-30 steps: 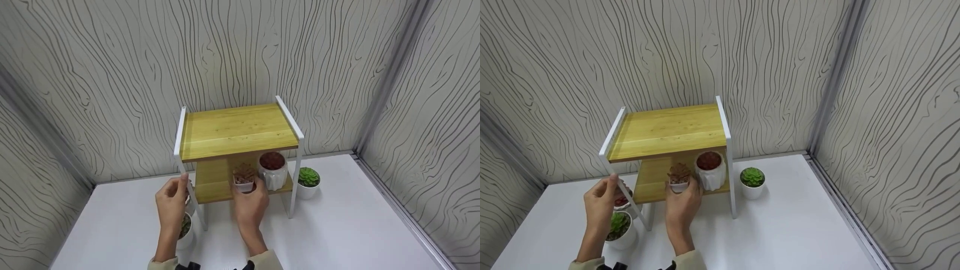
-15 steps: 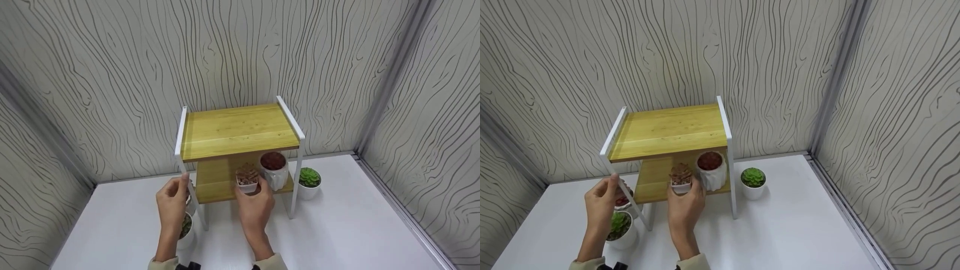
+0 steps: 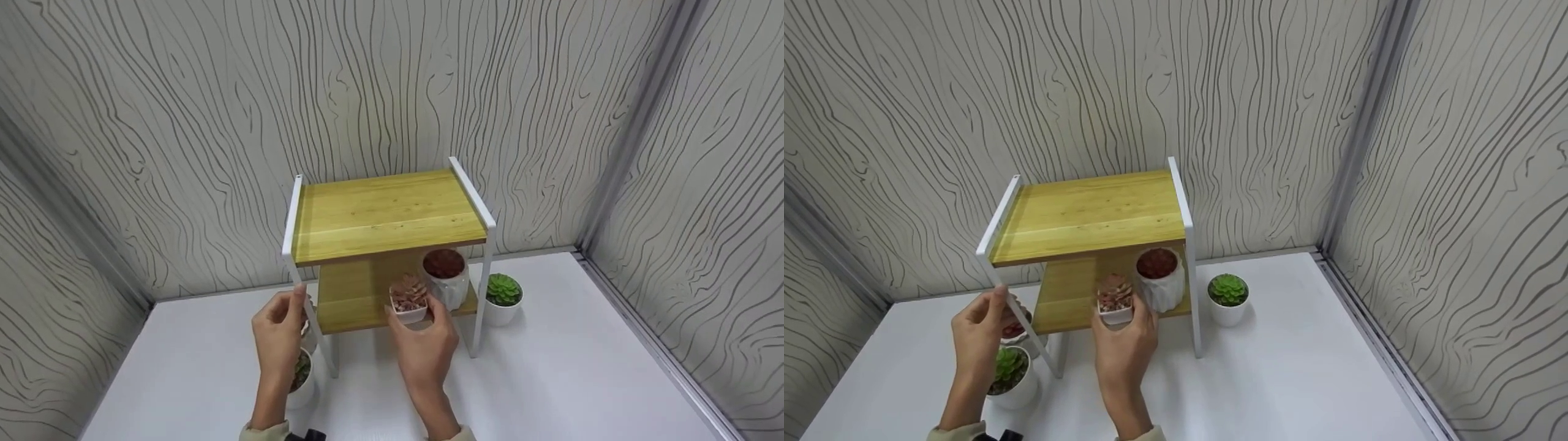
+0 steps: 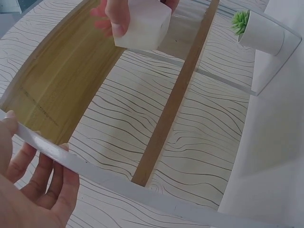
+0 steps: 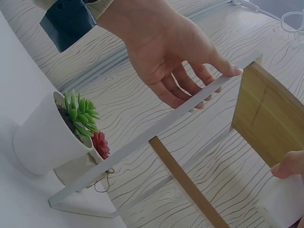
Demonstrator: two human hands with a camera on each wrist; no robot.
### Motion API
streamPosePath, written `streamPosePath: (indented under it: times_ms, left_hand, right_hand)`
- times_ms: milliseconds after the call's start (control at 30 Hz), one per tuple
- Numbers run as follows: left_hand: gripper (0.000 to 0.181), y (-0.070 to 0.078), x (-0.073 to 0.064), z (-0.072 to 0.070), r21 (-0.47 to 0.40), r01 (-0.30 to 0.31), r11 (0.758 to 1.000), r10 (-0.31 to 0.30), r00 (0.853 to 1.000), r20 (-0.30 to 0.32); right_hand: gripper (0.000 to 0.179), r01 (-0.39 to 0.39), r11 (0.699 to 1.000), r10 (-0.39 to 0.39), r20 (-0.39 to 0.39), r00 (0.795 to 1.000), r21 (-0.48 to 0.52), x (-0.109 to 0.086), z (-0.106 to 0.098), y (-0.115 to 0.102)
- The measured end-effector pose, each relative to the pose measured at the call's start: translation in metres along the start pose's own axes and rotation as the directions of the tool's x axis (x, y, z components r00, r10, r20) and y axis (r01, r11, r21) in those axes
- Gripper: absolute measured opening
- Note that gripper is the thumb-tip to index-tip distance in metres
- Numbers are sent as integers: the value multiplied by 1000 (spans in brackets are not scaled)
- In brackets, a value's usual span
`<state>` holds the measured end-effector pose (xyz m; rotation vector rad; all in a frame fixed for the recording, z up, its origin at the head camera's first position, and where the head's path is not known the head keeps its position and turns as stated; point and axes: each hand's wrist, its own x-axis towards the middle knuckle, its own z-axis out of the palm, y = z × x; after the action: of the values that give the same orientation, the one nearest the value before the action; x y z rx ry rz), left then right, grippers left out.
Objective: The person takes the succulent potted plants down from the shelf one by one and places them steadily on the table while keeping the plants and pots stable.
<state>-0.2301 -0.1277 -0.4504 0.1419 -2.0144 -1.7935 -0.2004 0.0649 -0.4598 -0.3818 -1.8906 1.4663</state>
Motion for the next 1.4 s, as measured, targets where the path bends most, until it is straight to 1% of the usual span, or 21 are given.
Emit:
streamPosePath:
  times_ms: [200, 367, 433, 533, 733, 900, 1000, 1100, 1233, 1400]
  left_hand:
    - [32, 2, 0, 0, -2, 14, 1000, -13, 1000, 5]
    - [31, 3, 0, 0, -6, 4, 1000, -4, 1000, 14]
    - [32, 3, 0, -1, -7, 3, 1000, -2, 1000, 15]
    - [32, 3, 0, -1, 0, 9, 1000, -9, 1000, 13]
    - [33, 5, -1, -1, 15, -5, 1000, 5, 1000, 12]
    - [30, 4, -1, -1, 18, 10, 1000, -10, 1000, 13]
    - [31, 4, 0, -2, 26, 17, 1000, -17, 1000, 8]
    - [33, 5, 0, -2, 22, 24, 999, -24, 1000, 6]
    - [33, 5, 1, -3, 22, 49, 999, -49, 999, 3]
    - [35, 6, -1, -1, 13, 54, 998, -54, 999, 6]
  right_hand:
    - [59, -35, 999, 36, 41, 999, -16, 0, -11, 1]
    - [59, -82, 996, 83, 72, 994, -19, 1, -18, 0]
    - [59, -89, 996, 90, 80, 993, -18, 2, -20, 0]
    - [60, -83, 996, 85, 94, 992, -21, 2, -23, 0]
    - [62, -41, 998, 46, 98, 994, -45, 3, -31, 2]
    - [63, -15, 997, 22, 104, 994, -71, 3, -39, 3]
    - [64, -1, 997, 10, 105, 994, -82, 3, -45, 5]
    - [64, -3, 996, 11, 100, 995, -84, 5, -50, 7]
    - [64, -32, 997, 40, 101, 994, -75, 8, -59, 12]
    - [64, -49, 996, 58, 132, 989, -69, 11, -69, 18]
